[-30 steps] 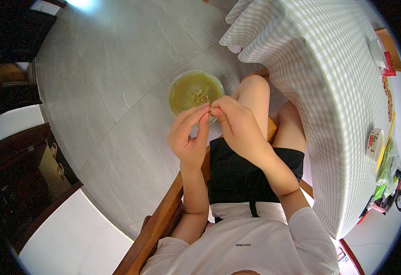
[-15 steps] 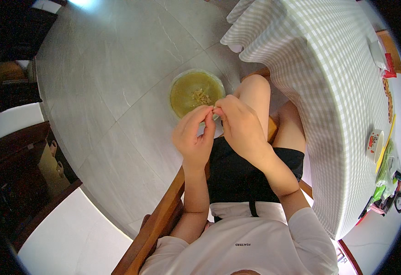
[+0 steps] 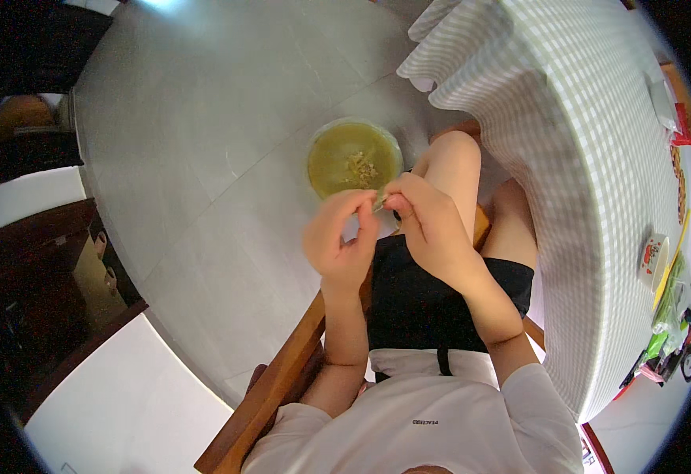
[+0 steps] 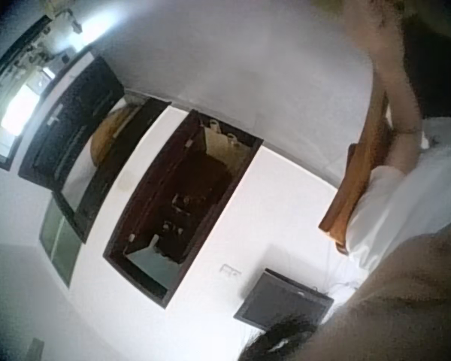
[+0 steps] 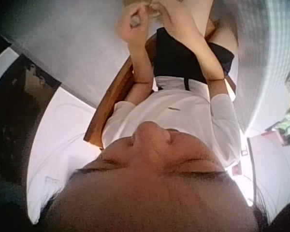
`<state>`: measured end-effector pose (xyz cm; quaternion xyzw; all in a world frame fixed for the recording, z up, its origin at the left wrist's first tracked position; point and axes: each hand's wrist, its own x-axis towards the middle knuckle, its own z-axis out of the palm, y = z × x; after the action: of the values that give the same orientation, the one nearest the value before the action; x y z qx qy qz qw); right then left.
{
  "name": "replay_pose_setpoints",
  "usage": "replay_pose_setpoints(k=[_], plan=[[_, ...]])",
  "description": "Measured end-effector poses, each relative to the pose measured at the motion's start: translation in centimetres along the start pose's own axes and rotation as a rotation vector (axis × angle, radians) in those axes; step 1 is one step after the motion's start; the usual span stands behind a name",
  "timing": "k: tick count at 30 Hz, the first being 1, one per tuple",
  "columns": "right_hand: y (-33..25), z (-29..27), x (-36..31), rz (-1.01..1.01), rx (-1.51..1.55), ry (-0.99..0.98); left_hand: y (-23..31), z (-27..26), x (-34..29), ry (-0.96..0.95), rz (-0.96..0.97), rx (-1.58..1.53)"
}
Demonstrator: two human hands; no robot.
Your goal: The person peels garlic cloves by hand, discarding the skins into a trash can and placing the peeled cloves into a bowl on the table.
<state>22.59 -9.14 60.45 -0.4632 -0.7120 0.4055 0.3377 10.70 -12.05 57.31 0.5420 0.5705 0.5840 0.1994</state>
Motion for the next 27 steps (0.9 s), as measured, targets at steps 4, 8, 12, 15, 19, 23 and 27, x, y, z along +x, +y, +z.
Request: replay_pose_setpoints(k=[4, 8, 12, 15, 19, 23, 27], plan=[[-0.1, 0.0, 0.3, 0.037, 0.166, -0.055, 0.8, -0.6, 0.5, 0.058, -0.141, -0.206], [0.1, -0.2, 0.2, 0.04, 0.202, -0.07, 1.2, -0.5, 1.1, -0.03, 0.008, -0.091], [0.2, -0.1, 0.3, 0.013, 0.179, -0.049, 1.1, -0.2, 0.8, -0.028, -0.083, -0.154], [0.1, -0.3, 0.3, 0.062, 0.207, -0.077, 0.7, -0.1, 0.8, -0.008, -0.098, -0.176], [-0.3, -0.3, 0.4, 0.186, 0.473, -0.144, 0.1, -0.4, 0.8, 0.091, -0.15, -0.068], [0.0, -0.4, 0.3, 0.151, 0.514, -0.159, 0.0, -0.4, 1.3, 0.109, -0.104, 0.204], [0.3, -0.2, 0.2, 0.159, 0.522, -0.112, 1.2, -0.4, 2.0, 0.097, 0.002, 0.1]])
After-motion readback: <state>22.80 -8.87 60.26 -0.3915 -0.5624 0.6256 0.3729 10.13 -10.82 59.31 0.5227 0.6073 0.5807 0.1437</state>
